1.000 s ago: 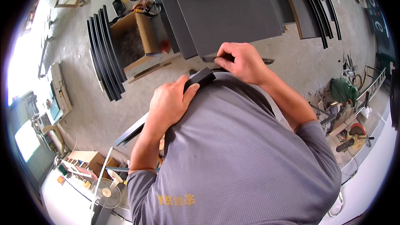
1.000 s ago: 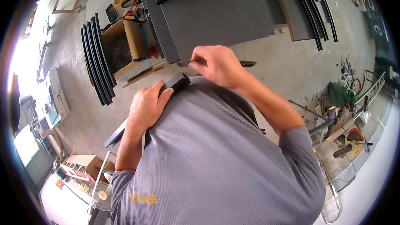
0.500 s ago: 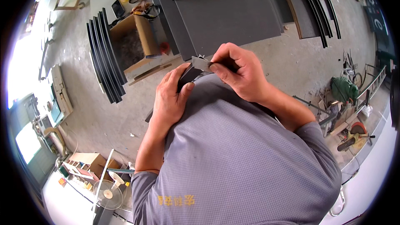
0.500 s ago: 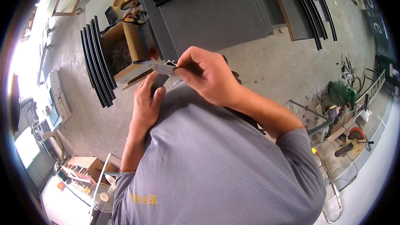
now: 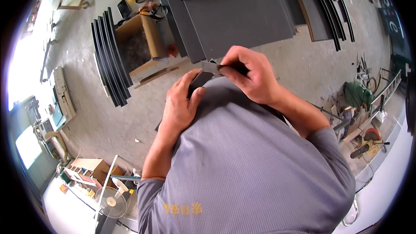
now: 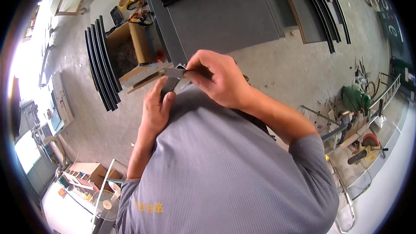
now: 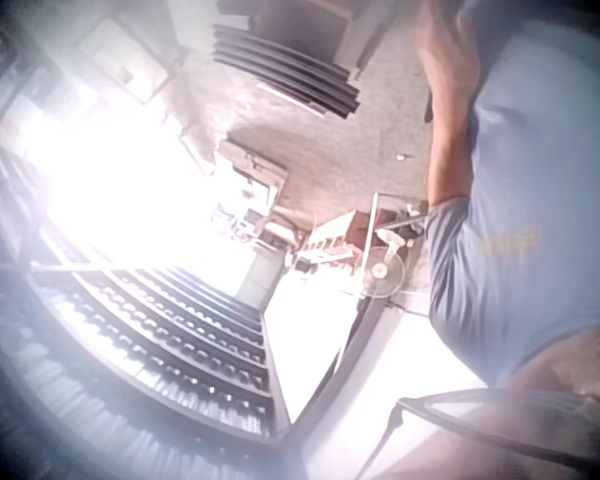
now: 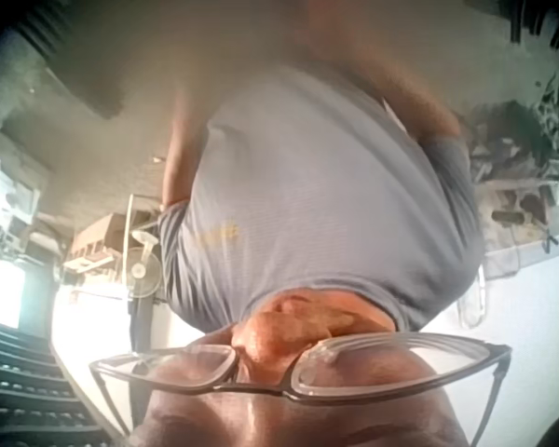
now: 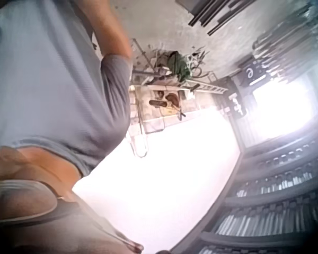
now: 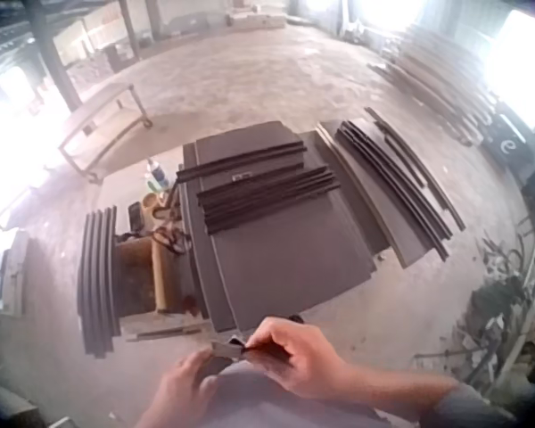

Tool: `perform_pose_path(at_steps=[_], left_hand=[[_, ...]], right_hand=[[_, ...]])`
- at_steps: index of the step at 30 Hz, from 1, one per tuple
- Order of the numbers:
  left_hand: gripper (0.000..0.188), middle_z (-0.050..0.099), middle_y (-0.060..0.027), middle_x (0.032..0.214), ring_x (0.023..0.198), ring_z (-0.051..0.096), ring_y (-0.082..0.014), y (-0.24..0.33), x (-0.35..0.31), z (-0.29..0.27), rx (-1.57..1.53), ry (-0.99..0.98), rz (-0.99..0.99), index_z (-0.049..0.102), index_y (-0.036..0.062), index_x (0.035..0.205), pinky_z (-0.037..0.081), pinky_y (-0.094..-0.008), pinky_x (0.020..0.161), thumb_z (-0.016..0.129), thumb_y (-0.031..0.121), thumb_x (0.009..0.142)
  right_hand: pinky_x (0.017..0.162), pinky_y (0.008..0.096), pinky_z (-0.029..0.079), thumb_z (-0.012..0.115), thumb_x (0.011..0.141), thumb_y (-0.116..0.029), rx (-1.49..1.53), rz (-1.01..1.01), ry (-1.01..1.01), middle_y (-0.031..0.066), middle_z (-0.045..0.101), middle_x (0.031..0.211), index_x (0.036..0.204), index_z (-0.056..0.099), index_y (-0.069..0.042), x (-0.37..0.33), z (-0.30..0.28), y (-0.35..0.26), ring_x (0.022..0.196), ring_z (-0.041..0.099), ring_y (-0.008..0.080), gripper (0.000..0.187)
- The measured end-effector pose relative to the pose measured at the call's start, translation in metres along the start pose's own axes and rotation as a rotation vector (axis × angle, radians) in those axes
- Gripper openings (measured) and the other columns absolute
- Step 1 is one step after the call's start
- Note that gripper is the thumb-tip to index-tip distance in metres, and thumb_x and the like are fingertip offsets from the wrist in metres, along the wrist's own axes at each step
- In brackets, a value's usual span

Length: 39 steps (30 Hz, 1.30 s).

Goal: The person marks a strap using a pen and then uses a small blade to trim or clean the ends of black aluminum profiles.

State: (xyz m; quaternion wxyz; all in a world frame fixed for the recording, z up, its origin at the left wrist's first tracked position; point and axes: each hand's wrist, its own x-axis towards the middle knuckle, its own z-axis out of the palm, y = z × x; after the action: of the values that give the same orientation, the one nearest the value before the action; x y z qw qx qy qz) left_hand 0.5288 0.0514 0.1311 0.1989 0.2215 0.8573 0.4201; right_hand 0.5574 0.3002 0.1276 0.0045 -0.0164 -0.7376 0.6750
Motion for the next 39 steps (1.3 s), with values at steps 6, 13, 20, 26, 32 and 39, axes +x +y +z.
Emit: perform_pose_path(at_steps=[6, 13, 20, 26, 32, 39], left_hand=[[0.050, 0.072, -0.0228, 0.118, 0.110, 0.069, -0.0436, -0.005, 0.002, 0.002, 0.013, 0.042, 0.014, 0.063, 0.0026, 0.140, 0.055, -0.0468, 0.097, 0.066, 0.038, 0.105], [0.063, 0.072, -0.0230, 0.126, 0.116, 0.071, -0.0383, 0.016, 0.007, -0.004, 0.123, -0.054, -0.135, 0.066, 0.0016, 0.138, 0.056, -0.0443, 0.100, 0.080, 0.040, 0.091], [0.058, 0.075, -0.0236, 0.120, 0.110, 0.073, -0.0399, 0.013, 0.003, 0.000, 0.031, -0.043, -0.125, 0.070, 0.0046, 0.137, 0.056, -0.0441, 0.099, 0.079, 0.037, 0.090], [0.053, 0.076, -0.0215, 0.122, 0.110, 0.074, -0.0397, 0.012, 0.002, -0.001, 0.032, -0.063, -0.123, 0.071, 0.0063, 0.134, 0.059, -0.0445, 0.097, 0.081, 0.033, 0.090], [0.053, 0.076, -0.0221, 0.121, 0.110, 0.074, -0.0401, 0.008, 0.002, 0.001, 0.076, -0.083, -0.096, 0.070, 0.0052, 0.133, 0.058, -0.0441, 0.097, 0.081, 0.034, 0.090], [0.055, 0.076, -0.0234, 0.118, 0.108, 0.074, -0.0402, 0.014, 0.005, 0.001, 0.009, -0.090, -0.108, 0.070, 0.0034, 0.133, 0.058, -0.0449, 0.096, 0.080, 0.034, 0.089]], right_hand=[[0.064, 0.0250, 0.046, 0.071, 0.104, -0.007, -0.145, 0.039, 0.075, 0.0003, 0.064, 0.085, 0.104, 0.063, -0.002, 0.008, -0.018, 0.037, 0.071, 0.053, 0.0066, 0.009], [0.061, 0.0225, 0.044, 0.063, 0.111, -0.015, 0.175, 0.251, -0.100, 0.0002, 0.065, 0.080, 0.105, 0.062, -0.004, -0.006, -0.024, 0.026, 0.067, 0.053, 0.0044, 0.013], [0.061, 0.0241, 0.046, 0.067, 0.109, -0.015, 0.113, 0.162, -0.171, 0.0008, 0.067, 0.075, 0.100, 0.065, -0.002, -0.017, -0.015, 0.018, 0.069, 0.057, 0.0050, 0.016], [0.056, 0.0251, 0.044, 0.072, 0.105, -0.014, -0.082, 0.182, 0.008, -0.0002, 0.066, 0.070, 0.095, 0.064, -0.002, -0.002, -0.015, 0.034, 0.061, 0.056, 0.0069, 0.017], [0.061, 0.0289, 0.049, 0.074, 0.103, -0.014, -0.098, 0.159, -0.055, 0.0046, 0.066, 0.071, 0.096, 0.065, -0.001, -0.008, -0.013, 0.027, 0.064, 0.058, 0.0108, 0.018], [0.055, 0.0263, 0.044, 0.070, 0.106, -0.013, -0.065, 0.102, -0.053, 0.0015, 0.064, 0.067, 0.094, 0.062, -0.003, -0.010, -0.010, 0.022, 0.059, 0.055, 0.0071, 0.017]])
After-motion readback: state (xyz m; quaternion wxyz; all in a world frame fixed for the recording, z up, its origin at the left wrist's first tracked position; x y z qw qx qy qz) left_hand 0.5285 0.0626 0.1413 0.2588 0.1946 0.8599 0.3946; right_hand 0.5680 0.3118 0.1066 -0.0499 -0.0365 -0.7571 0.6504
